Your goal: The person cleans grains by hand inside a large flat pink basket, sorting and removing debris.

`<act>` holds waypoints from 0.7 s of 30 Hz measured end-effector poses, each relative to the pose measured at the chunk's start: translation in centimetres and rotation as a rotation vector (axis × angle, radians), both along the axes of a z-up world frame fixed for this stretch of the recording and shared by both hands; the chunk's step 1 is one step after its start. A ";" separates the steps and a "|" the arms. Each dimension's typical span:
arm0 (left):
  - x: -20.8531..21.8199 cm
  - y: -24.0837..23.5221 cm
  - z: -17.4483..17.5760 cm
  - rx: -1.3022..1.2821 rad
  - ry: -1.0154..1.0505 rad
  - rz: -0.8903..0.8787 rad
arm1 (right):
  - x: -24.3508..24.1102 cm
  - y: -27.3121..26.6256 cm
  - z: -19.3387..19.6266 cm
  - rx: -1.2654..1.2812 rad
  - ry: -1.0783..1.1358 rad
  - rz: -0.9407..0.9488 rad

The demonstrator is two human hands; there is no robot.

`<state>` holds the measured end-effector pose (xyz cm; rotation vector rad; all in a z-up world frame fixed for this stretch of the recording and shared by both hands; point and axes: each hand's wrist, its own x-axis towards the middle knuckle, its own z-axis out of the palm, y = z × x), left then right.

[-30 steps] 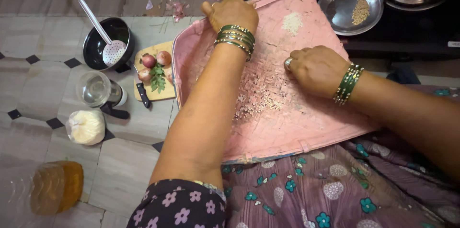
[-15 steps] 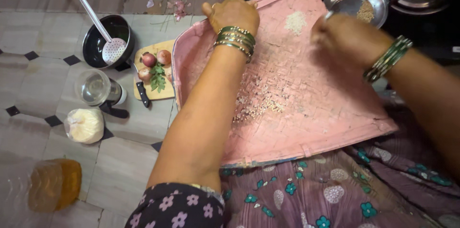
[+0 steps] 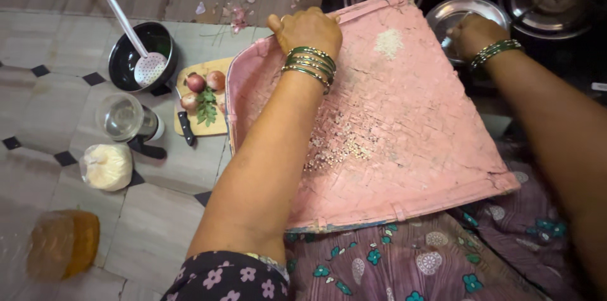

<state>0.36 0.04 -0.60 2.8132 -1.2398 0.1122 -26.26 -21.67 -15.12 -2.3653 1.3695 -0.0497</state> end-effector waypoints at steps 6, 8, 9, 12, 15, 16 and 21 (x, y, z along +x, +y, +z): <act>0.1 -0.1 -0.2 -0.026 -0.019 -0.010 | 1.0 -0.2 -1.6 0.039 0.004 -0.028; 0.1 -0.1 -0.3 -0.025 -0.040 -0.008 | 0.9 -1.7 -1.5 -0.325 0.355 0.345; 0.1 -0.1 -0.3 -0.024 -0.017 -0.012 | 0.6 -2.2 -0.8 -0.371 0.275 0.305; 0.0 -0.2 -0.2 -0.032 -0.003 -0.014 | 0.0 -0.2 4.3 -0.150 -0.102 -0.014; 0.1 -0.1 -0.2 -0.027 0.008 -0.015 | 0.2 5.3 11.5 -0.026 -0.243 -0.047; 0.1 -0.1 -0.2 -0.021 0.026 -0.020 | 0.6 7.4 13.4 -0.026 -0.242 -0.045; 0.1 -0.2 -0.3 -0.043 -0.010 -0.007 | 2.1 16.2 18.1 0.133 -0.064 0.343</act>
